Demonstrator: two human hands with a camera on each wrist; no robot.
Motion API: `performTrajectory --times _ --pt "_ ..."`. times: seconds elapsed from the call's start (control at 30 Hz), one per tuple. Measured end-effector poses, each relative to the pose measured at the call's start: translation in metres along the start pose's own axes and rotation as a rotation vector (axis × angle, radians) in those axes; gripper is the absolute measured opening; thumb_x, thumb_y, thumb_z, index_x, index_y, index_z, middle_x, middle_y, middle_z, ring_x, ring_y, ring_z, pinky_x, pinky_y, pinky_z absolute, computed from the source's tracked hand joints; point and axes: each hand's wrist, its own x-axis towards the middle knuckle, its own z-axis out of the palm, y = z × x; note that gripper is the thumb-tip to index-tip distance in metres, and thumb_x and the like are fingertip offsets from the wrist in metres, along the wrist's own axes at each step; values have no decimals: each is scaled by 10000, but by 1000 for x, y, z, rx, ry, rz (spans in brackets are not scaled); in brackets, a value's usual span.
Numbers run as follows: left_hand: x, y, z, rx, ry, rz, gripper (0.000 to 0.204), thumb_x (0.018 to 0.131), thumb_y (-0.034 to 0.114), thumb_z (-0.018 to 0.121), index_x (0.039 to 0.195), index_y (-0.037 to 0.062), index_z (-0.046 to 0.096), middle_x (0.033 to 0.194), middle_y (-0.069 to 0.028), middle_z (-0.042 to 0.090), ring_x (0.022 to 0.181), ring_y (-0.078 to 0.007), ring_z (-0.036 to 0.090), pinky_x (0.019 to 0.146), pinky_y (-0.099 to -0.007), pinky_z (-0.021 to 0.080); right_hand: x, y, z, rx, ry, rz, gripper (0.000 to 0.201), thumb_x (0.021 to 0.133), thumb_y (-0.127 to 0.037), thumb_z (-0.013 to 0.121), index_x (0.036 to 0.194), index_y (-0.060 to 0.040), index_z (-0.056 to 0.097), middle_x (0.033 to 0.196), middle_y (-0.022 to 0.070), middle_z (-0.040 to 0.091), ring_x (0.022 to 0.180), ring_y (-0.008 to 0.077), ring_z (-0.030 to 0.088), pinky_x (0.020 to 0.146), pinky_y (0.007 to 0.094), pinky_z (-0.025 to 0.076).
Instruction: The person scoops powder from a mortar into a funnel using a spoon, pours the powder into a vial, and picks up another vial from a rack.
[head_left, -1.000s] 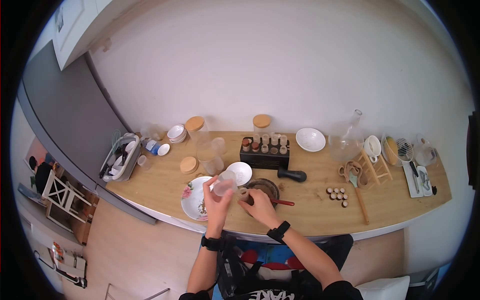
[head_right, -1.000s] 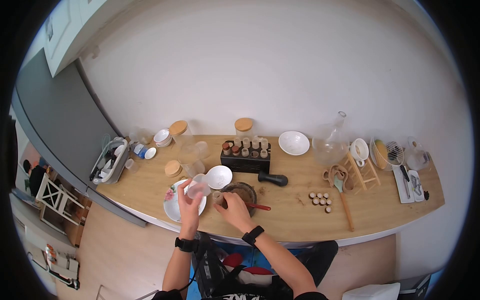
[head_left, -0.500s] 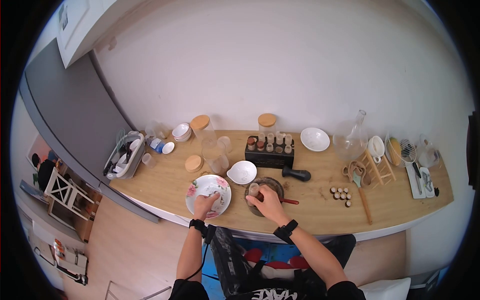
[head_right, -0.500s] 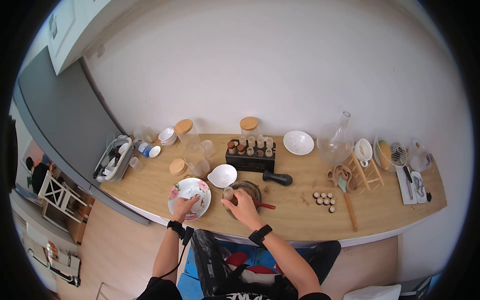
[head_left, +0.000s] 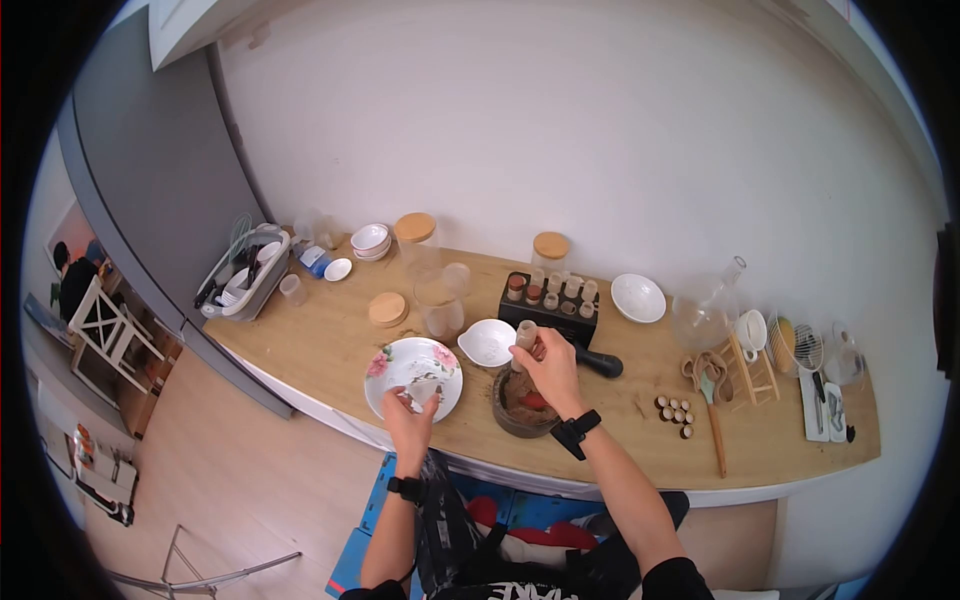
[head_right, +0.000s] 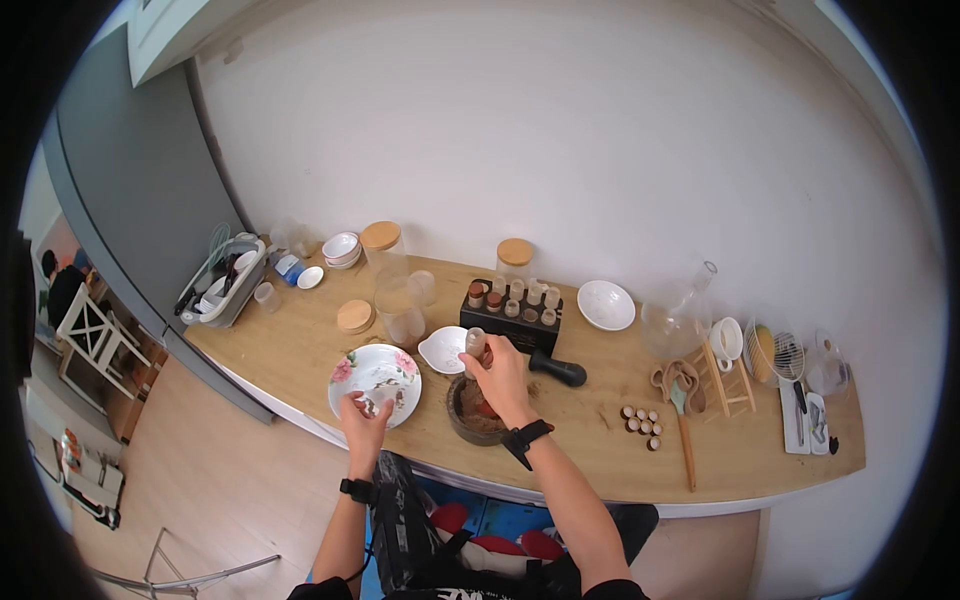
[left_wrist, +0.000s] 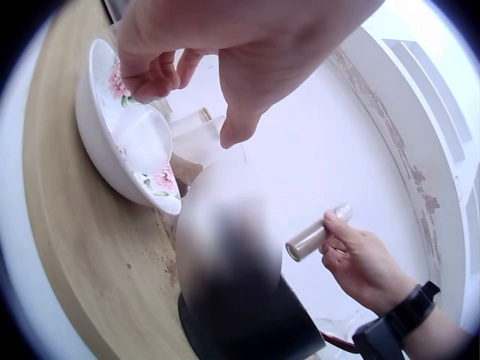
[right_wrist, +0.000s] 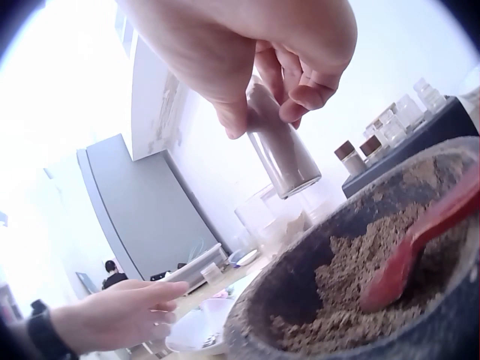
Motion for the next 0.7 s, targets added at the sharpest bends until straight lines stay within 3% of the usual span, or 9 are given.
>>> performTrajectory --times 0.17,0.4,0.57,0.7 --pt "-27 20 -1 -169 -88 34 405 691 135 755 1006 0 537 768 -63 481 616 -151 473 559 -283 413 5 9 17 -90 -82 -136 311 783 -117 693 1022 36 566 877 164 530 758 319 548 665 376 453" --pt "-42 30 4 -207 -254 46 215 739 80 698 917 16 596 666 -10 534 587 -91 505 564 -233 429 -2 10 17 -64 -90 -62 323 779 -103 696 1043 36 574 890 163 535 738 310 555 651 372 456" --pt "-49 30 10 -252 -360 7 160 760 87 669 882 4 607 647 -13 557 595 -81 523 566 -229 437 -1 14 17 -29 -22 -54 318 720 -113 759 971 20 616 758 100 547 598 192 523 572 308 453" --pt "-51 28 11 -259 -369 22 166 761 76 655 894 -5 600 622 -35 565 570 -105 538 555 -253 449 1 8 11 65 15 105 279 715 -129 770 875 26 603 707 76 582 580 135 538 549 274 457"
